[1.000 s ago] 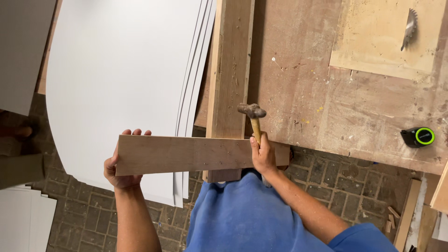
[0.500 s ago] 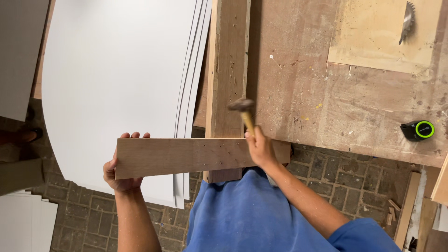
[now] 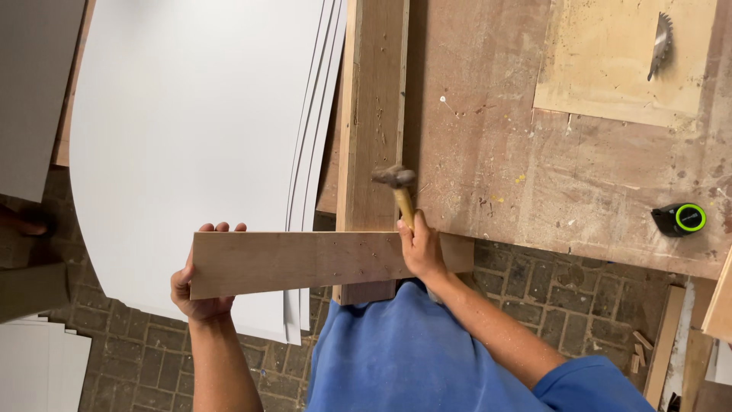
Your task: The person uses a hammer to tap wooden slats into place on a workbench. They then use a tape measure to measure the slats and the workbench surface. Finally, they lift and position a stack of white panels onto the wooden frame.
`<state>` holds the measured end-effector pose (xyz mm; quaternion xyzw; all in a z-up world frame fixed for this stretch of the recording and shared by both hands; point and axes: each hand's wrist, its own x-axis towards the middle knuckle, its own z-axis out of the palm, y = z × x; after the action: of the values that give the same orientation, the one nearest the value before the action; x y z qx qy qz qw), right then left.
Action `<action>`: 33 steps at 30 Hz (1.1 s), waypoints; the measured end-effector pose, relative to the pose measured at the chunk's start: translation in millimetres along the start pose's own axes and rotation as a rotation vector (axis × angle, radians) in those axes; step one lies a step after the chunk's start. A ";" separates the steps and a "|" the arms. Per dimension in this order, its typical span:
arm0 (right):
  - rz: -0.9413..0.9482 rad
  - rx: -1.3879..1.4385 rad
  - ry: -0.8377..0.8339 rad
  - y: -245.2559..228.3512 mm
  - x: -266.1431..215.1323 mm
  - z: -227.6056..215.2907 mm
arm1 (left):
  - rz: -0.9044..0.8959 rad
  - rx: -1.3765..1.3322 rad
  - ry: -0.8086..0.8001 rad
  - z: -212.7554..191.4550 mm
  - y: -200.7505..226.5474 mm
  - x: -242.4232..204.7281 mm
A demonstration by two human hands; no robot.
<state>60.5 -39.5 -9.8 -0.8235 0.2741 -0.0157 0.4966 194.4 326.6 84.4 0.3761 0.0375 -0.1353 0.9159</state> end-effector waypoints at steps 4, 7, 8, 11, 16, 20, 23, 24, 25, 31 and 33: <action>-0.006 -0.046 -0.079 -5.8 6.9 -9.9 | -0.005 -0.039 0.006 -0.6 0.5 -0.4; 0.024 -0.010 -0.042 5.3 4.5 -7.4 | -0.002 0.008 0.037 -5.1 -0.3 -2.7; 0.024 -0.029 -0.088 2.6 7.7 -9.5 | -0.002 -0.002 0.048 -7.4 0.2 -2.9; -0.078 -0.063 -0.129 13.2 14.6 -10.4 | -0.028 0.040 -0.006 17.5 10.2 -11.3; -0.126 0.020 -0.201 4.6 65.1 -38.5 | -0.070 0.183 0.006 32.7 28.6 -16.0; -0.206 0.112 -0.092 -27.5 151.7 -77.1 | -0.172 0.755 0.463 83.4 50.9 -14.5; -0.232 0.119 -0.001 -58.3 238.4 -98.0 | -0.219 1.005 0.564 98.9 57.0 -10.1; -0.232 0.137 0.053 -66.9 267.6 -102.5 | -0.285 1.133 0.631 103.5 56.3 -8.9; -0.237 0.139 0.042 -76.1 290.3 -107.3 | -0.281 1.131 0.643 104.5 49.5 1.0; -0.367 0.200 0.087 -53.7 291.3 -82.7 | -0.287 1.756 0.866 96.8 20.3 -9.8; -0.410 0.199 0.116 -36.2 270.1 -66.9 | -0.202 1.815 0.866 90.7 15.2 -12.2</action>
<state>285.7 -206.9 -12.6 -0.8064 0.1264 -0.1906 0.5453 183.9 276.2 161.6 0.9425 0.2813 -0.0416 0.1757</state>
